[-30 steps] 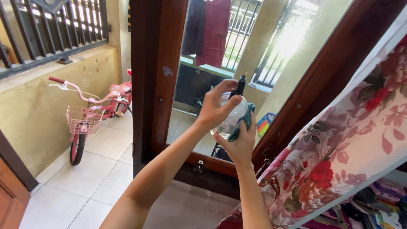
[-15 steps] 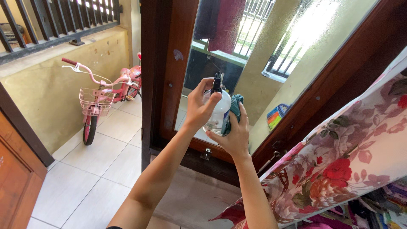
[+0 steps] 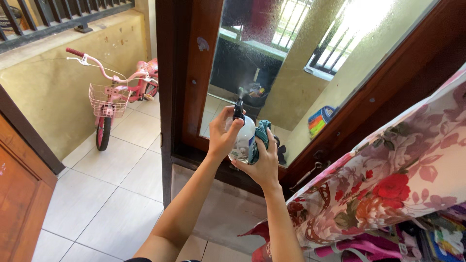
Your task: The person cleans a glass door by spraying liquid from a bottle onto the surface and then wiping it with a cloth.
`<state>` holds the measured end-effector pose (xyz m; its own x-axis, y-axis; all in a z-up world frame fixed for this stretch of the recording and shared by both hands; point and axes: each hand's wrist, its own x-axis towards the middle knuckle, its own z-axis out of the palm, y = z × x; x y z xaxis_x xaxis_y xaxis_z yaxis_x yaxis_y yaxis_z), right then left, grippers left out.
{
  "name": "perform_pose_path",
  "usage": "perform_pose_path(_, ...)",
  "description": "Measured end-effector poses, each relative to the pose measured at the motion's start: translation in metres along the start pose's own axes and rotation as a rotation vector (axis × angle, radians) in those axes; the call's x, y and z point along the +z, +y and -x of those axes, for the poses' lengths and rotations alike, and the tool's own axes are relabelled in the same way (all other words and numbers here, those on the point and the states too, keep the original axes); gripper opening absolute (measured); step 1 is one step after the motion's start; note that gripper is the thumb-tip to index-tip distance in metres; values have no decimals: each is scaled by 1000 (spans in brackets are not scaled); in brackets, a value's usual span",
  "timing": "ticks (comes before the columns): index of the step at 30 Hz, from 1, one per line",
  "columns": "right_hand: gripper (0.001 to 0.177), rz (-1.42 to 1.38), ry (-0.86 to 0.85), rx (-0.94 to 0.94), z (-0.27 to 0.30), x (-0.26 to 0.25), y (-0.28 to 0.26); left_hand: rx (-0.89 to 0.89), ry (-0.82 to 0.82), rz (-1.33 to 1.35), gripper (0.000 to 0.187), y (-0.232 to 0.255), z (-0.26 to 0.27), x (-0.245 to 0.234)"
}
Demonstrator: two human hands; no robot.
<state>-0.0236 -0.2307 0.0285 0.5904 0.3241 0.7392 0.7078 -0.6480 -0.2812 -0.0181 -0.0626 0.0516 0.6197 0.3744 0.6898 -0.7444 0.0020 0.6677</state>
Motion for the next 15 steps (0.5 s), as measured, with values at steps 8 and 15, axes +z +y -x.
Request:
perform_pose_path(8,83,-120,78,147,35,-4,6,-63,-130,13,43,-5,16,29)
perform_pose_path(15,82,-140,132,196,61,-12,12,-55,-260,-5,43,-2,29,57)
